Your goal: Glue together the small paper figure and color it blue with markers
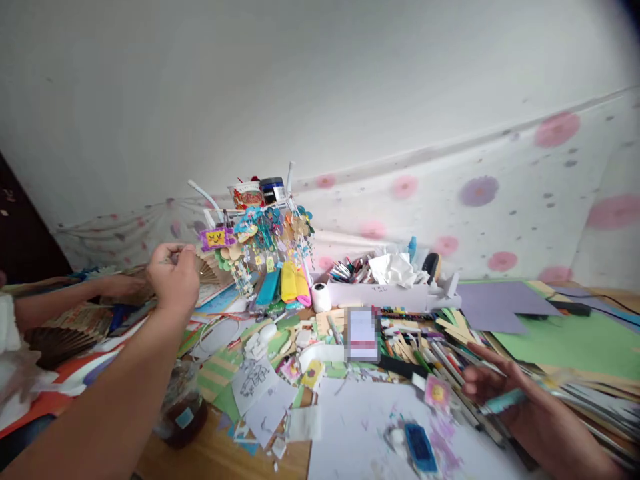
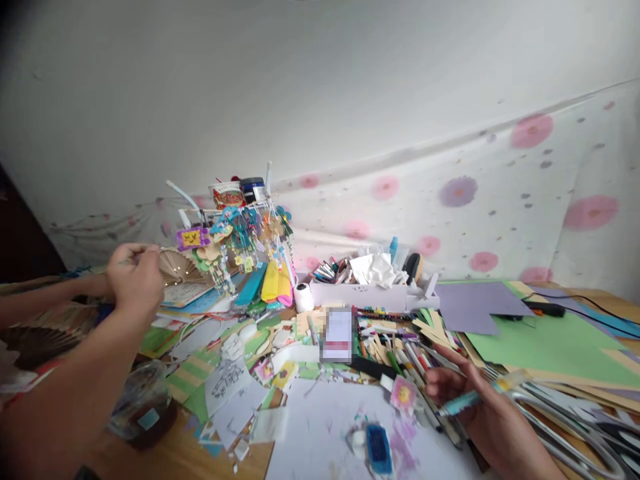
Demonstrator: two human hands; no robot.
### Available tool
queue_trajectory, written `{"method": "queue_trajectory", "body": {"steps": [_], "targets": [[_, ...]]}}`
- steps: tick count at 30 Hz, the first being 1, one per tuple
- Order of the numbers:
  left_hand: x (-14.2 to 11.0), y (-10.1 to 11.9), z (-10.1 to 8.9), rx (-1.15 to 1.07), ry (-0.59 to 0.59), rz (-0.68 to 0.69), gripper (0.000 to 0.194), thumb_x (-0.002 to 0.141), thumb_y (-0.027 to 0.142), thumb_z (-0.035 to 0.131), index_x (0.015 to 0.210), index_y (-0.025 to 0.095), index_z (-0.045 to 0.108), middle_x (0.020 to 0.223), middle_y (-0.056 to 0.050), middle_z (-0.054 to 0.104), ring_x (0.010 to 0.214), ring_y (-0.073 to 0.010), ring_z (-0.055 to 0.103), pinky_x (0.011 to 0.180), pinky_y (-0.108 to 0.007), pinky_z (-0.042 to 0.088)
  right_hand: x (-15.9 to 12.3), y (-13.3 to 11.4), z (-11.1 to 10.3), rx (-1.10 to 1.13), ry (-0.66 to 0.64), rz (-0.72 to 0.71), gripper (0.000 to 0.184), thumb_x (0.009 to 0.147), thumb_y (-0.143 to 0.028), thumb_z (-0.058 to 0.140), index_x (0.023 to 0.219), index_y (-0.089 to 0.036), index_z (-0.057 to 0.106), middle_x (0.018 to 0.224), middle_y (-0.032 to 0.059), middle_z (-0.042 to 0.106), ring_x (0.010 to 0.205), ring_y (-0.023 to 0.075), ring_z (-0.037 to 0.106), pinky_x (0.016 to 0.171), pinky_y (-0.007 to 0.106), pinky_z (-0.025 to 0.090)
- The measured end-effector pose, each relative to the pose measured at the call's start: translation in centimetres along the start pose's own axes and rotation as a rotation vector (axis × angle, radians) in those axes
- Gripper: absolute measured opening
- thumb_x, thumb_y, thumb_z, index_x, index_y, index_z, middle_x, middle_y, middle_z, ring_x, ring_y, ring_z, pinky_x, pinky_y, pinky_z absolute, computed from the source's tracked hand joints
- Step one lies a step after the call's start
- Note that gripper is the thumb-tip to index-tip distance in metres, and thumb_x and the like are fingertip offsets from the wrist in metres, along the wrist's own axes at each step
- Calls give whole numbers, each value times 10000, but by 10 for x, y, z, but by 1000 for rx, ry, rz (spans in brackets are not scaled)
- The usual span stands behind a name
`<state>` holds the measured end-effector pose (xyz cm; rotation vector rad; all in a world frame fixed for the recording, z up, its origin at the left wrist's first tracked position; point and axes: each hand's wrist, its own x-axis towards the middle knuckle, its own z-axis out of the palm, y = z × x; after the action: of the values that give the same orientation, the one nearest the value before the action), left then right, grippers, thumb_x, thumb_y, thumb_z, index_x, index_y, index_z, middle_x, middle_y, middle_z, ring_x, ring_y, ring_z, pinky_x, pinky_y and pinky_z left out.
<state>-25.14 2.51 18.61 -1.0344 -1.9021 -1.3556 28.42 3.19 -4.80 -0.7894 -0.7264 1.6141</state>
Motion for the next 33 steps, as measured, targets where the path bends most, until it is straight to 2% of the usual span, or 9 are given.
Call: {"method": "queue_trajectory", "body": {"steps": [3,7,11,14,17,25,27,29,33], "targets": [[-60,4,14,10,-300,43,327,929,333,579,1205,156,575,1186,-83,617,986,-234,636,816,-423,556,-6,-5,7,-16,-42,-26,401,854,-543,540,1109,-296,728,809,116,724,723,266,668,714,390,545],[-148,6,38,51,-828,164,295,919,325,596,1155,149,602,1141,-74,637,940,-217,647,780,-396,565,-7,-6,7,-18,-106,-42,376,888,-517,516,1112,-289,715,816,98,730,729,256,666,722,391,527],[-199,4,59,118,-1117,267,286,927,327,583,1161,163,600,1163,-82,631,969,-216,640,819,-416,555,-7,-6,5,-24,-139,-35,381,901,-520,501,1126,-277,690,816,83,731,738,243,660,728,372,513],[-212,1,70,186,-1177,298,299,926,325,586,1179,166,591,1189,-90,620,998,-222,631,841,-433,545,-6,-6,3,-29,-152,-31,389,877,-528,539,1145,-279,672,834,68,734,745,243,659,748,380,507],[-212,-3,77,224,-1159,302,299,928,321,582,1185,168,588,1200,-92,615,1006,-224,629,848,-436,543,-5,-6,2,-37,-185,-35,395,875,-538,544,1160,-292,662,846,61,736,756,240,656,749,374,503],[-177,-19,70,359,-921,192,281,923,364,575,1098,147,615,1052,-57,648,882,-207,642,758,-381,546,-5,-7,5,-33,-153,-71,377,865,-539,563,1114,-285,688,812,50,728,727,226,642,713,351,500],[-181,-7,68,357,-859,247,325,891,372,589,1119,142,612,1036,-103,631,924,-263,619,785,-435,510,-4,-7,6,-31,-124,-77,361,864,-532,569,1088,-279,697,797,47,724,711,225,639,688,348,499],[-197,16,70,277,-870,386,375,867,382,589,1184,183,614,1065,-124,611,1013,-318,580,840,-437,467,-3,-6,6,-31,-116,-76,348,867,-520,572,1079,-274,699,789,44,719,700,220,634,677,344,496],[-247,78,85,12,-1121,776,414,782,469,695,1182,371,651,1019,-35,615,1017,-246,577,871,-329,441,-4,-5,7,-39,-129,-70,361,863,-513,581,1097,-262,693,782,48,715,693,215,631,677,346,495]]}}
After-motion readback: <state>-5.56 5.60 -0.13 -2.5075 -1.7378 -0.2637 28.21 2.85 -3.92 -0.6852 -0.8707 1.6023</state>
